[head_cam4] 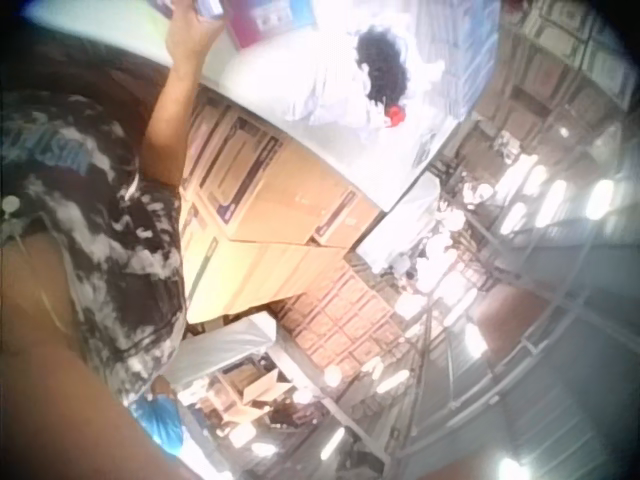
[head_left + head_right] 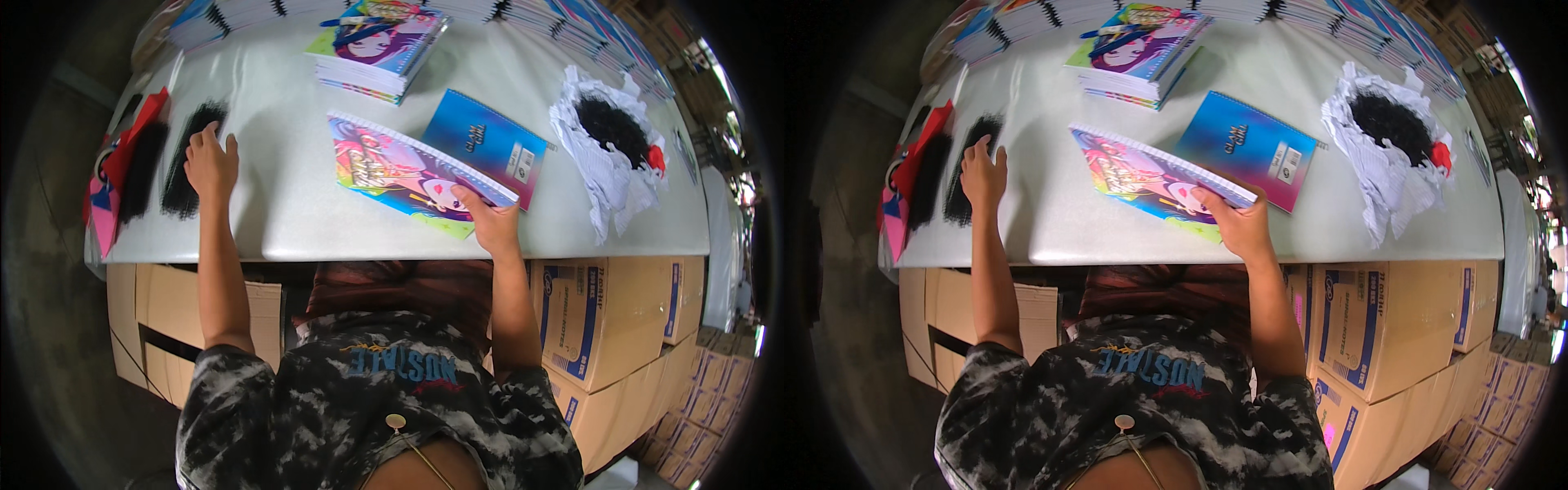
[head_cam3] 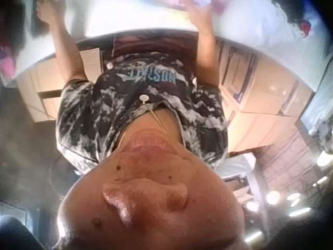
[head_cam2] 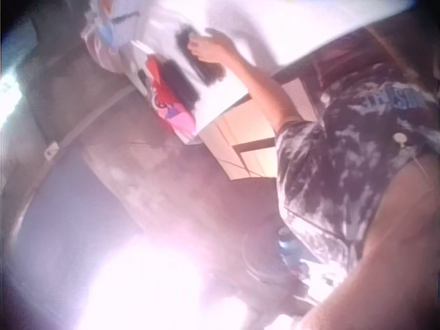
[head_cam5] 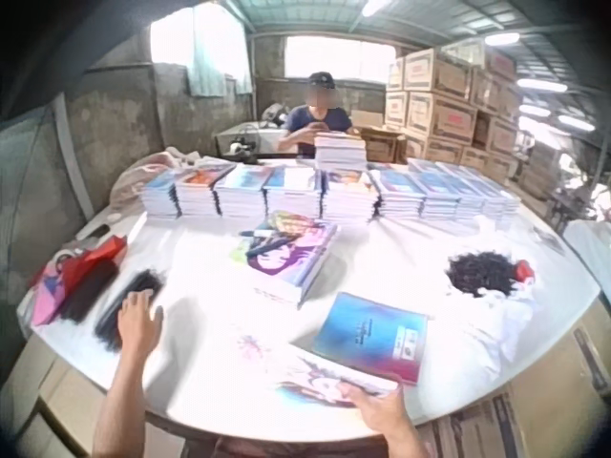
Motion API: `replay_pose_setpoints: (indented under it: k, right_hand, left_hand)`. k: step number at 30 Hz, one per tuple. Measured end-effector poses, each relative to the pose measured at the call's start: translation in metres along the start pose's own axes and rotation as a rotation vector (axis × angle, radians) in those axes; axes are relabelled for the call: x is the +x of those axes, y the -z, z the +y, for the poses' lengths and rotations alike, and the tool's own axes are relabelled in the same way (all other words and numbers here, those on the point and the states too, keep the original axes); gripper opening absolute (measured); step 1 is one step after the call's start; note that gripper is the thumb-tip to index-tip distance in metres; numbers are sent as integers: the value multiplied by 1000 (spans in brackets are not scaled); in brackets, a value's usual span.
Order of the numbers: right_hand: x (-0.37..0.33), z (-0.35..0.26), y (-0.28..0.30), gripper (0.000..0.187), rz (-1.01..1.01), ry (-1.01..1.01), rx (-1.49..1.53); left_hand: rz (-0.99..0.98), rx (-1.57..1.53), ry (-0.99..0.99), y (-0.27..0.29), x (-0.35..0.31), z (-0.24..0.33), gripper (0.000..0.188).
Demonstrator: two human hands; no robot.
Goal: The person repeatedly picks up a notebook cover and a metal spiral binding, inserts the spiral through the cover holes, and places the assembled notebook on a growing stack. The process is repeated for multiple notebooks on a white table with cardboard boxes nearby.
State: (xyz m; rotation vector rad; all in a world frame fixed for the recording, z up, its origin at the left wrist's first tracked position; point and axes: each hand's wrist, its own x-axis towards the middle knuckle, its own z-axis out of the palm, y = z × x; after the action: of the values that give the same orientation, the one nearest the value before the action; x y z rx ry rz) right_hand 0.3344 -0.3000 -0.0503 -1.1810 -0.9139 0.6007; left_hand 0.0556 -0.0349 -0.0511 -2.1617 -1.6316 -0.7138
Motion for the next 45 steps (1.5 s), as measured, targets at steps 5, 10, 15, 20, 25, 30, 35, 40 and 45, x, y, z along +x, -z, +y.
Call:
replay_pose_setpoints:
  k: [5,10,15,20,25,30,35,40,45]
  right_hand:
    - [3,-3,-4,16,7,38,-17]
    - [5,0,-3,17,13,50,-33]
    - [2,-2,-2,16,24,34,-15]
    - [2,0,-3,17,27,1,4]
    - [3,-1,-3,18,5,-26,29]
    - [3,0,-2,22,-23,-14,35]
    - [1,-5,-6,24,5,-4,54]
    - [1,-5,-8,26,-4,17,-5]
    - [0,-3,-10,26,-18,45,4]
  left_hand:
    - [-414,8,87,-29,13,-42,36]
    - [-128,159,35,-21,8,-37,32]
    - [-187,169,41,-29,17,-42,36]
    - [-127,182,24,-28,7,-35,36]
    - [-50,93,3,-28,10,-43,28]
    - [186,-177,-12,-27,13,-44,25]
    - [-205,-1016,-66,17,16,-14,31]
    - [-648,-1137,-250,94,-6,51,29]
    - [-682,-1181,-276,93,-8,69,34]
